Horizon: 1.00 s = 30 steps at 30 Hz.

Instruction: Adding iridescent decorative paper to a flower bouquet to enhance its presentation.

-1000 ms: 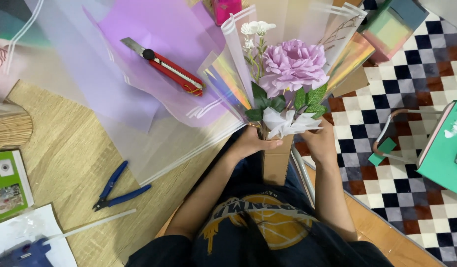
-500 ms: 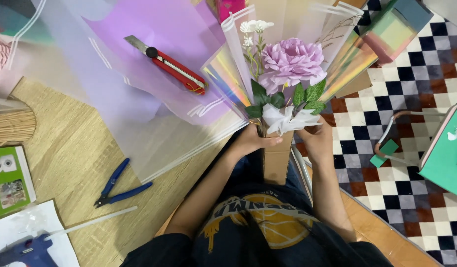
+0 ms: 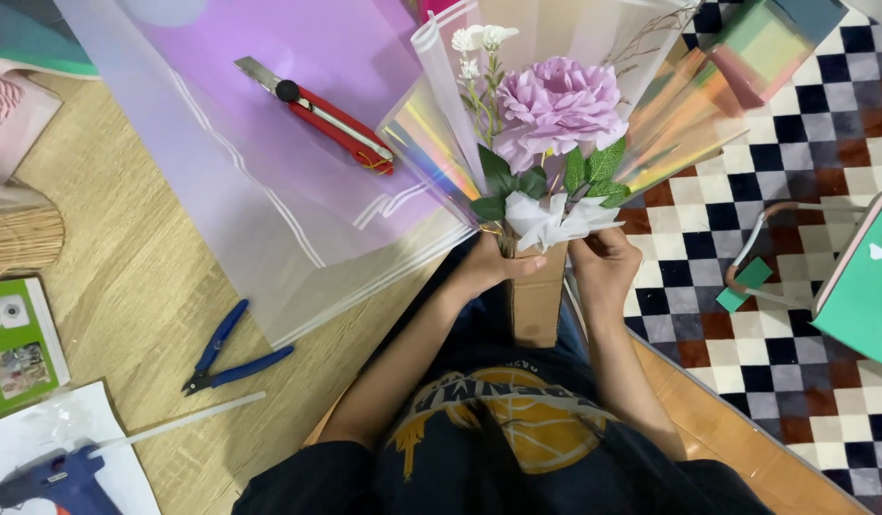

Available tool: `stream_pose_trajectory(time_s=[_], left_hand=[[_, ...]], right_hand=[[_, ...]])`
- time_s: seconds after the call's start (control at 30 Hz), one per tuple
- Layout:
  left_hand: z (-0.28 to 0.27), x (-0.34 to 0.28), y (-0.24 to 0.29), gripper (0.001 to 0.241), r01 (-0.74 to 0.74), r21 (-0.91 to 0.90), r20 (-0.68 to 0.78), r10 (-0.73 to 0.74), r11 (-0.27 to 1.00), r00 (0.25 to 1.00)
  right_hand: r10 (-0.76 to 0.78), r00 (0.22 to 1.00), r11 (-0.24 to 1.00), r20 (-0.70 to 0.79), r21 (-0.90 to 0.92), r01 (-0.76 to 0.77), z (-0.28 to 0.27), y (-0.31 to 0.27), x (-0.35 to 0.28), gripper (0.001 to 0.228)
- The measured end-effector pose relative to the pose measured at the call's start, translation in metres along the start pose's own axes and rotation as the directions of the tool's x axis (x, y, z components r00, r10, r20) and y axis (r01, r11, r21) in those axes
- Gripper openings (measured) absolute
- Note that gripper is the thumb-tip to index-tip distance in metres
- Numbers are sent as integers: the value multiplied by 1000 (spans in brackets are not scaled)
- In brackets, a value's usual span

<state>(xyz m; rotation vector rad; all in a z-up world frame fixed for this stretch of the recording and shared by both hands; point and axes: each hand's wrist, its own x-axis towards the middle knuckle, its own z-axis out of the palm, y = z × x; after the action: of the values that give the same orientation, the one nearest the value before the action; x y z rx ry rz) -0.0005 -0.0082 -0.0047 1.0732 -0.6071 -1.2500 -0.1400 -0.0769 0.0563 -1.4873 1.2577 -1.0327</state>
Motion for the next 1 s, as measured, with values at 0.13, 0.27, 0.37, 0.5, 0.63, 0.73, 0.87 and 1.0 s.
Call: stream_pose_trajectory(time_s=[0.13, 0.27, 0.37, 0.5, 0.63, 0.73, 0.87, 1.0], left_hand=[[-3, 0, -5, 97, 8, 15, -7, -8, 1000, 1000], [-15, 6, -32, 94, -21, 26, -17, 21, 999, 1000], [-13, 10, -35, 99, -66, -17, -21, 66, 998, 998], [-2, 9, -31, 93, -81, -24, -29, 80, 996, 996], [-3, 3, -48, 77, -49, -92, -36, 46, 995, 998], [-20, 17, -112, 71, -78, -147, -16, 77, 986, 997], [-16, 8, -59, 93, -140, -143, 28, 146, 980, 989], [-28, 10, -61, 85, -170, -66, 59, 174, 983, 983]], right_hand=[[-41, 999, 998, 0, -47, 41, -1, 9, 0, 10], [-60, 995, 998, 83, 17, 59, -6, 29, 1, 10], [-49, 980, 998, 195, 46, 41, -11, 10, -2, 14], [0, 970, 990, 243, 138, -35, -17, -13, -23, 25], [-101, 951, 974, 292, 226, 34, -10, 8, -33, 73], [-139, 953, 964, 269, 259, 68, -8, 20, -36, 79], [-136, 957, 961, 257, 268, 64, -8, 30, -36, 75], [-174, 958, 961, 230, 251, 114, -4, 15, -43, 75]])
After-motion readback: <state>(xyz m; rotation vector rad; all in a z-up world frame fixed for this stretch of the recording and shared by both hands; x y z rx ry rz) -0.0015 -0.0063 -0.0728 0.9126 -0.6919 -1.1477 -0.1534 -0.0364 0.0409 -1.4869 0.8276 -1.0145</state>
